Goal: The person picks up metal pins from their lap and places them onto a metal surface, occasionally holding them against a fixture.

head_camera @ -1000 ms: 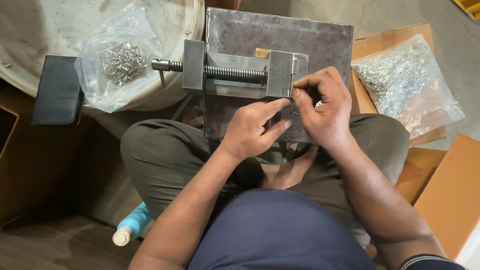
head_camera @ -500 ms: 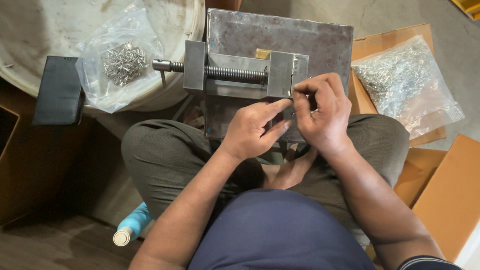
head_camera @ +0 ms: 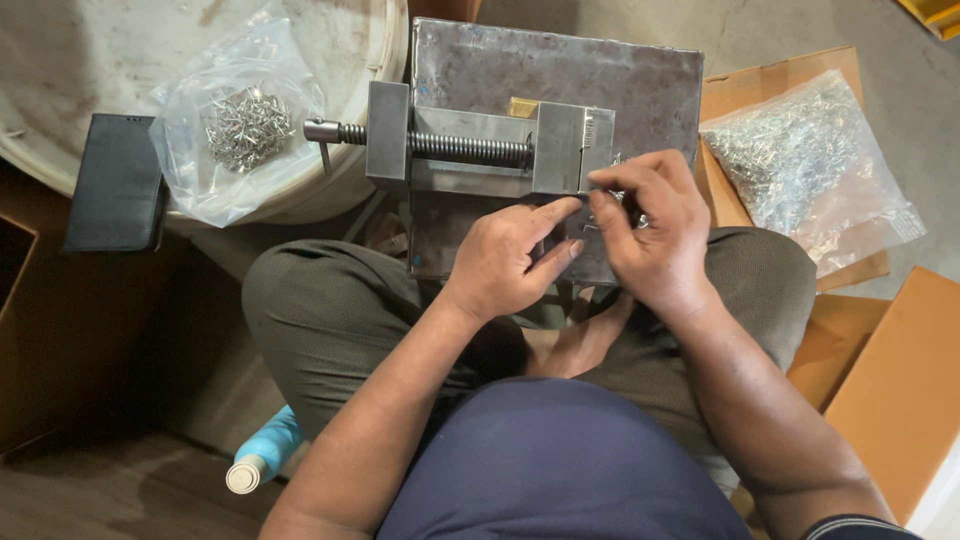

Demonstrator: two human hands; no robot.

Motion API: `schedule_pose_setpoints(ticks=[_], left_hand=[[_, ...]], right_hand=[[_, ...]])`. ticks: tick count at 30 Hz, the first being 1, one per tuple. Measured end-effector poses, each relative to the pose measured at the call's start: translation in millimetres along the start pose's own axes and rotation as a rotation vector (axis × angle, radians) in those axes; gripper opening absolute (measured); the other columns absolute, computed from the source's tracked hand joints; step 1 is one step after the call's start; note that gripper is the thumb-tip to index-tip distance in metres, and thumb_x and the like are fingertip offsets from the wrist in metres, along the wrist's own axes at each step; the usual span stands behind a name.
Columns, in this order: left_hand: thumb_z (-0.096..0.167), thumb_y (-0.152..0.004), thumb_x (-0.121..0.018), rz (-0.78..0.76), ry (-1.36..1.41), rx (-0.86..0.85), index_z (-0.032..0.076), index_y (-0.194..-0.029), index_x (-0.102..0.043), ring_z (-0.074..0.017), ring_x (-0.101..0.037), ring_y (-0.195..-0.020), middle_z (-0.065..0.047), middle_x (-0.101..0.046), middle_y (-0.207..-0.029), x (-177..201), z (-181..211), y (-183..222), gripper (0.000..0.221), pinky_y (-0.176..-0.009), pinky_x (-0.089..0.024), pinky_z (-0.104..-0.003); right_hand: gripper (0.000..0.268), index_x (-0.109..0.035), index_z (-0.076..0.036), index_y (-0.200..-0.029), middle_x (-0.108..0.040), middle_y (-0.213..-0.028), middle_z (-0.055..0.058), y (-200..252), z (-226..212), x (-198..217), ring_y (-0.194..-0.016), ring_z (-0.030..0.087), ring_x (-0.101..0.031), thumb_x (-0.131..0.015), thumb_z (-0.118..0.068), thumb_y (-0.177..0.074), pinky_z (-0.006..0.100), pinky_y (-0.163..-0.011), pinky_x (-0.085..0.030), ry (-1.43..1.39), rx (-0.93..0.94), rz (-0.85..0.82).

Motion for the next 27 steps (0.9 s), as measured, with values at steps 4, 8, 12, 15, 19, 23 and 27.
schedule_pose_setpoints(ticks=[4,8,12,15,19,23,27], left_hand=[[0.023,-0.093,-0.073,0.008,0.079,0.004,0.005,-0.126,-0.067,-0.0230,-0.066,-0.070,-0.012,-0.070,-0.090,5,-3,1,0.039,-0.065,-0.053,-0.035],[0.012,-0.098,-0.072,0.072,0.289,-0.037,0.003,-0.117,-0.067,-0.0176,-0.069,-0.082,-0.011,-0.071,-0.101,5,-11,9,0.022,-0.074,-0.057,-0.031],[0.005,-0.093,-0.073,0.037,0.340,0.106,0.001,-0.099,-0.068,-0.0137,-0.056,-0.066,-0.007,-0.064,-0.082,1,-23,10,0.009,-0.060,-0.045,-0.028],[0.005,-0.093,-0.072,0.022,0.312,0.069,0.001,-0.098,-0.067,-0.0120,-0.058,-0.067,-0.007,-0.063,-0.082,1,-17,9,0.009,-0.060,-0.047,-0.027],[0.007,-0.091,-0.073,-0.012,0.220,0.030,0.004,-0.099,-0.067,-0.0170,-0.063,-0.069,-0.008,-0.064,-0.083,-1,-9,5,0.010,-0.064,-0.050,-0.030],[0.011,-0.088,-0.075,-0.040,0.065,0.001,0.005,-0.102,-0.069,-0.0274,-0.066,-0.073,-0.011,-0.066,-0.082,-3,-1,0,0.016,-0.068,-0.052,-0.037],[0.017,-0.091,-0.071,-0.040,-0.060,-0.137,0.008,-0.108,-0.069,-0.0330,-0.069,-0.086,-0.012,-0.072,-0.095,-5,15,0,0.019,-0.076,-0.054,-0.042]], right_hand=[[0.015,-0.071,-0.003,-0.114,-0.065,-0.104,0.011,10,7,14,-0.082,0.019,-0.064,-0.075,0.001,-0.100,0.028,-0.071,-0.052,-0.029,0.002,0.042],[0.012,-0.072,-0.004,-0.110,-0.065,-0.094,0.010,41,17,8,-0.079,0.022,-0.063,-0.076,0.000,-0.099,0.030,-0.067,-0.050,-0.025,-0.068,-0.126],[0.017,-0.072,-0.004,-0.110,-0.068,-0.095,0.011,52,9,-11,-0.083,0.029,-0.067,-0.076,-0.006,-0.093,0.037,-0.072,-0.054,0.041,0.010,-0.255],[0.020,-0.073,-0.005,-0.110,-0.066,-0.091,0.010,53,12,-18,-0.079,0.031,-0.067,-0.077,-0.010,-0.091,0.040,-0.069,-0.053,0.097,-0.020,-0.263],[0.014,-0.074,-0.009,-0.103,-0.065,-0.091,0.010,48,18,-24,-0.075,0.031,-0.066,-0.078,-0.014,-0.090,0.041,-0.065,-0.053,0.183,-0.038,-0.280],[0.009,-0.072,-0.008,-0.099,-0.064,-0.092,0.008,51,18,-23,-0.078,0.029,-0.067,-0.075,-0.013,-0.092,0.039,-0.068,-0.053,0.197,0.002,-0.235],[0.011,-0.065,-0.005,-0.103,-0.060,-0.088,0.000,71,57,-33,-0.071,0.010,-0.059,-0.067,-0.015,-0.100,0.026,-0.064,-0.049,-0.547,-0.470,-0.287]])
Point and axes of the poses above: each hand's wrist, its own y-axis away from the middle knuckle, its own x-axis out of the back of the hand, z = x × y, the point moved 8 cm from there along -y, towards the middle knuckle
